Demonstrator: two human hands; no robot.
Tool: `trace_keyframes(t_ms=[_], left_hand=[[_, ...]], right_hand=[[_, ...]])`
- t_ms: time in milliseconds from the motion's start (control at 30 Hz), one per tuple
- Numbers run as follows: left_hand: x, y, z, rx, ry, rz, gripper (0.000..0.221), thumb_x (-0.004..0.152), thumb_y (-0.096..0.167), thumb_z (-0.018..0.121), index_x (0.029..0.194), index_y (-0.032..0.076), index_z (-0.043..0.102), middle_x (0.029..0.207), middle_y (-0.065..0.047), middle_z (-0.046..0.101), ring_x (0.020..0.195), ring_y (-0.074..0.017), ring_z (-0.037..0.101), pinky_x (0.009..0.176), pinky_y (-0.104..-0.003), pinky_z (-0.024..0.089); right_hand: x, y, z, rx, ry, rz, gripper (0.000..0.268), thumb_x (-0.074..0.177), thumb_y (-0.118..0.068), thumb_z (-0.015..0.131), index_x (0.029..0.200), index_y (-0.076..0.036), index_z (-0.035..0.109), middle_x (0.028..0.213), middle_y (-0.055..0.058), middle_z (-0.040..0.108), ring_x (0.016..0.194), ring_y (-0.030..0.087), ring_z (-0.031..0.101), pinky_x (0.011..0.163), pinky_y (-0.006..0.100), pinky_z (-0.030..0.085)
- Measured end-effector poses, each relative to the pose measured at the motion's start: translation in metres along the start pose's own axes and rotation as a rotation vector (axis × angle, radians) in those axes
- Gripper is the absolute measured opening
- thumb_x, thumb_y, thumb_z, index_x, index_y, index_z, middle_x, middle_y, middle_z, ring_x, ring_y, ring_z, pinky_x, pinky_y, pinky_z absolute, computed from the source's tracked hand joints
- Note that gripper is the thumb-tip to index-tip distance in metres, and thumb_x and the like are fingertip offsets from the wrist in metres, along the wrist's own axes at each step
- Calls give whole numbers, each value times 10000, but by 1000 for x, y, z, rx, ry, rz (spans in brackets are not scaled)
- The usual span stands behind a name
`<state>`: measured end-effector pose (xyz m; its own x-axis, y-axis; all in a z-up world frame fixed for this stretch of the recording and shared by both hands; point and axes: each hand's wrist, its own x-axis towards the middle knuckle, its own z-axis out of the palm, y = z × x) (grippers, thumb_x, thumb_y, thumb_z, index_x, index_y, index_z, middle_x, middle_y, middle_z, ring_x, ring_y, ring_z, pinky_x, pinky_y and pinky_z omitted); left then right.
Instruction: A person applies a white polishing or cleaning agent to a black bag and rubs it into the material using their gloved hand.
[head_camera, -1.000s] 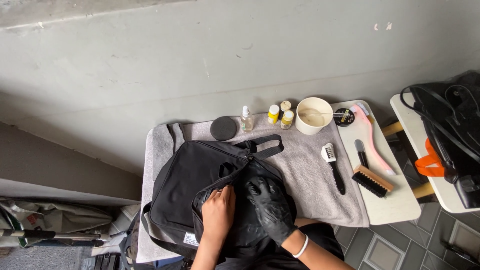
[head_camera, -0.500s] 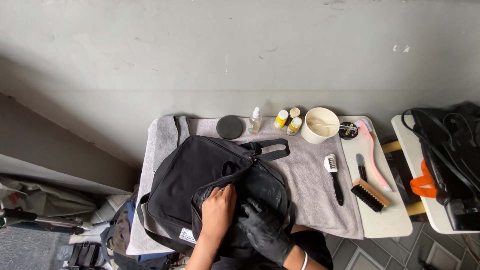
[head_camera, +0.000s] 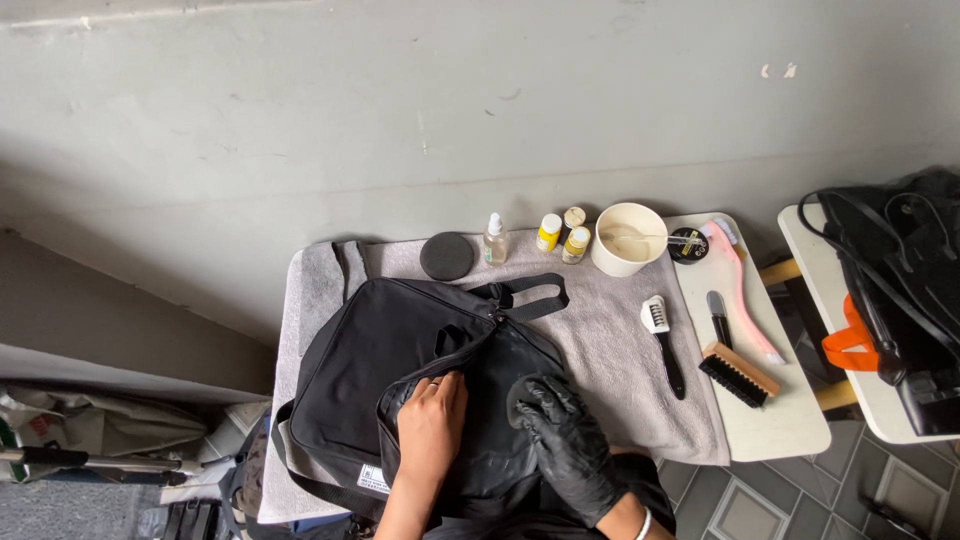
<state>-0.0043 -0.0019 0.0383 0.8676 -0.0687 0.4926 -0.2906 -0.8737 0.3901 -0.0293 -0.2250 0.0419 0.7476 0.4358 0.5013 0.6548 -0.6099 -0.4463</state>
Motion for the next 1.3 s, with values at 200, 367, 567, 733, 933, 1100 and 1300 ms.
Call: trace_keyframes(t_ms=[200, 367, 567, 733, 933, 1100, 1300], left_hand=[[0, 1, 0, 29, -1, -27, 194, 983, 148, 652, 802, 147, 582, 630, -10, 542, 600, -206, 547, 492, -373, 433], [2, 3, -3, 35, -27, -33, 200, 991, 161, 643, 800, 144, 588, 643, -3, 550, 611, -205, 567, 491, -371, 439], [2, 2, -5, 2, -36, -72, 140, 972, 179, 660, 837, 153, 639, 679, -7, 610, 645, -224, 607, 510, -386, 469], [0, 1, -3, 13, -23, -42, 148, 973, 162, 659, 833, 146, 615, 672, -8, 582, 638, -216, 598, 488, -379, 447], [-5, -4, 4, 26, -46, -63, 148, 971, 193, 648, 836, 162, 597, 709, -1, 593, 670, -221, 603, 475, -402, 453], [-4, -5, 2, -7, -61, -62, 106, 967, 190, 647, 871, 154, 619, 727, -2, 608, 679, -229, 601, 471, -406, 447], [-2, -3, 0, 13, -65, -74, 135, 980, 209, 645, 854, 162, 633, 688, -3, 608, 642, -209, 614, 465, -386, 442]], right_hand=[[-8, -11, 56, -191, -96, 151, 488, 978, -242, 598, 1436, -76, 575, 1474, 86, 573, 1379, 237, 493, 1183, 376, 370], [-6, -28, 24, 135, -186, -210, 373, 930, -15, 554, 1266, -70, 705, 1376, 167, 622, 1330, 378, 532, 1165, 525, 370], [-13, -8, -5, 41, 80, -128, 247, 986, -106, 573, 1206, -94, 684, 1320, 109, 688, 1310, 364, 596, 1103, 543, 451], [5, -11, -3, -57, -9, -27, 326, 1008, -124, 501, 1294, -68, 648, 1418, 154, 601, 1341, 369, 537, 1199, 509, 365], [-4, -17, 35, -96, -102, -148, 392, 962, -168, 537, 1327, -109, 665, 1505, 163, 533, 1417, 386, 450, 1187, 592, 259], [8, -28, 7, 92, -169, -192, 313, 1005, -102, 539, 1277, -67, 689, 1389, 154, 630, 1353, 374, 531, 1175, 517, 354], [-3, -5, 1, -80, 31, -83, 364, 961, -65, 546, 1317, -52, 620, 1455, 155, 580, 1384, 378, 506, 1220, 530, 355]])
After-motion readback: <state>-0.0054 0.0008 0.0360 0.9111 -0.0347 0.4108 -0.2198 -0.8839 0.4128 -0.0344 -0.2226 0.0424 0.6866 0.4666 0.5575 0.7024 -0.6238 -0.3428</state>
